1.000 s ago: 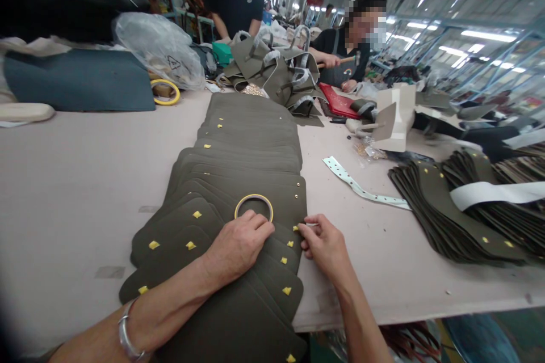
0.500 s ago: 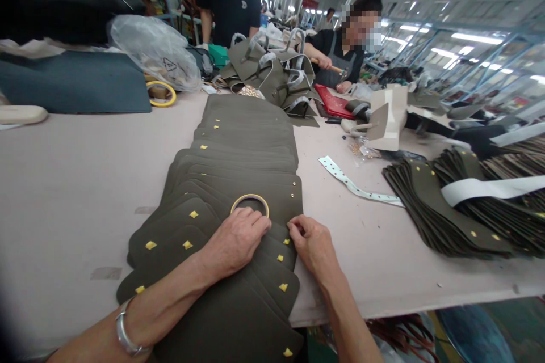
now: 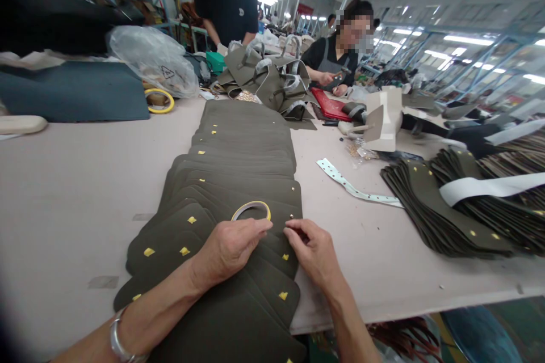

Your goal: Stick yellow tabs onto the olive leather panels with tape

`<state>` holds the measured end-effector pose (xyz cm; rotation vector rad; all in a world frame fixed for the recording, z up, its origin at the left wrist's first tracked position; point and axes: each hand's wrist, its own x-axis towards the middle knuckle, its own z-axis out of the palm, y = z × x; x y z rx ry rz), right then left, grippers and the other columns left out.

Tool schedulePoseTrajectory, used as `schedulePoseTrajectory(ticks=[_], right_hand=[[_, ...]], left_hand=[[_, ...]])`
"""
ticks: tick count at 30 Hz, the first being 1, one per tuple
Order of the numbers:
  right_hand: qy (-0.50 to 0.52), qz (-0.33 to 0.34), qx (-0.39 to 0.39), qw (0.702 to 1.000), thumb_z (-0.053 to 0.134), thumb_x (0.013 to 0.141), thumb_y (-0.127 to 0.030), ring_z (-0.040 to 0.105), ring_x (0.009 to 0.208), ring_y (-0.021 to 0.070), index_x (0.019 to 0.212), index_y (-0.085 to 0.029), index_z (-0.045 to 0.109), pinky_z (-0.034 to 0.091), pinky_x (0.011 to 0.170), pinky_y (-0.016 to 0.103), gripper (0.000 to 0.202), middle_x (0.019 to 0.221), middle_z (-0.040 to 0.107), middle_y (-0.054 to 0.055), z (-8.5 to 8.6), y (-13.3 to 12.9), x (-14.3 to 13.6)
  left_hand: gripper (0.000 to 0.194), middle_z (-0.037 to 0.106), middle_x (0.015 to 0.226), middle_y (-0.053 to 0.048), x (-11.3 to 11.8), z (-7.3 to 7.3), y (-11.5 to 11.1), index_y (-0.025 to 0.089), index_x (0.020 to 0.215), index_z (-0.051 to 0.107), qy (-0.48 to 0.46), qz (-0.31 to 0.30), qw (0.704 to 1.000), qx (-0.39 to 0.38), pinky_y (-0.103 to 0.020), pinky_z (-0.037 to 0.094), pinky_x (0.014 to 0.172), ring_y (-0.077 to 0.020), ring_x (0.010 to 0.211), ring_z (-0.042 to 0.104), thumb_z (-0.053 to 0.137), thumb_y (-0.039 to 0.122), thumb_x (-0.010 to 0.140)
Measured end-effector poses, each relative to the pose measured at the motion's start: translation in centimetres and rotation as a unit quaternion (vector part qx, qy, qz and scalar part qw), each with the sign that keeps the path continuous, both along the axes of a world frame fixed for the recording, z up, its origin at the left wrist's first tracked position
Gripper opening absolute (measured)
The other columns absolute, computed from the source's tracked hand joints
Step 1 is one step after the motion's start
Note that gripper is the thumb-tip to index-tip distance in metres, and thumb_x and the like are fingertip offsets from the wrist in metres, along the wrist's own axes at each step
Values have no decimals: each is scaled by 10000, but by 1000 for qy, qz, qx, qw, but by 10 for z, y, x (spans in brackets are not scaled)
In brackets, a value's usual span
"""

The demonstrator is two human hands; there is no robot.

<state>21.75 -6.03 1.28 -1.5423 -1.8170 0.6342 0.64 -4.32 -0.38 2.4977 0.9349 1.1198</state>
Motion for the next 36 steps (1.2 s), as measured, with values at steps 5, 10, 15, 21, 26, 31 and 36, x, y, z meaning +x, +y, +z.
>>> schedulePoseTrajectory(ticks=[5,10,15,21,26,31,36], right_hand=[[26,72,107,991,551,893,-210,646,840,174,1020,-207,666,520,722,284,171,958,697,58,5,-7,-22],[7,112,153,982,516,906,-144,639,889,174,1048,-214,627,518,793,307,194,966,685,60,5,-4,-30],[-43,121,184,975,500,889,-108,636,789,157,924,-206,619,508,714,276,159,842,673,39,-2,-3,-28],[-89,69,263,958,525,832,-81,626,636,139,821,-181,613,482,604,241,134,721,669,29,-9,-7,-30],[21,-14,153,988,576,803,-151,614,543,123,746,-185,654,470,533,220,103,637,667,1,-8,-14,-39],[292,-102,-89,947,676,753,-326,582,435,117,709,-165,650,477,448,209,170,505,621,-21,-14,-7,-38],[320,-182,-152,917,809,598,-432,594,469,119,752,-131,701,536,479,238,356,571,645,5,-16,14,-3]], left_hand=[[323,707,1019,-56,1,3,-2,158,1289,454,-9,3,1000,13,-262,564,785,-144,881,683,419,161,968],[409,714,1024,-74,1,1,-3,145,1383,344,16,18,1000,13,-271,568,772,-163,889,695,412,208,985],[356,711,1005,-63,3,-2,-3,146,1331,379,42,23,999,-1,-288,559,729,-176,848,694,406,216,983],[148,666,867,-11,5,-2,-4,192,1042,527,78,10,996,-50,-263,517,702,-160,795,650,394,191,976],[218,586,729,-3,7,2,-5,190,844,540,95,42,994,-12,-243,444,592,-154,671,556,368,199,977],[260,565,703,-8,12,7,-11,178,809,554,51,22,997,51,-240,426,611,-139,646,512,357,185,979],[188,608,808,-27,13,2,-8,167,896,563,92,64,994,15,-277,469,701,-163,746,539,394,186,977]])
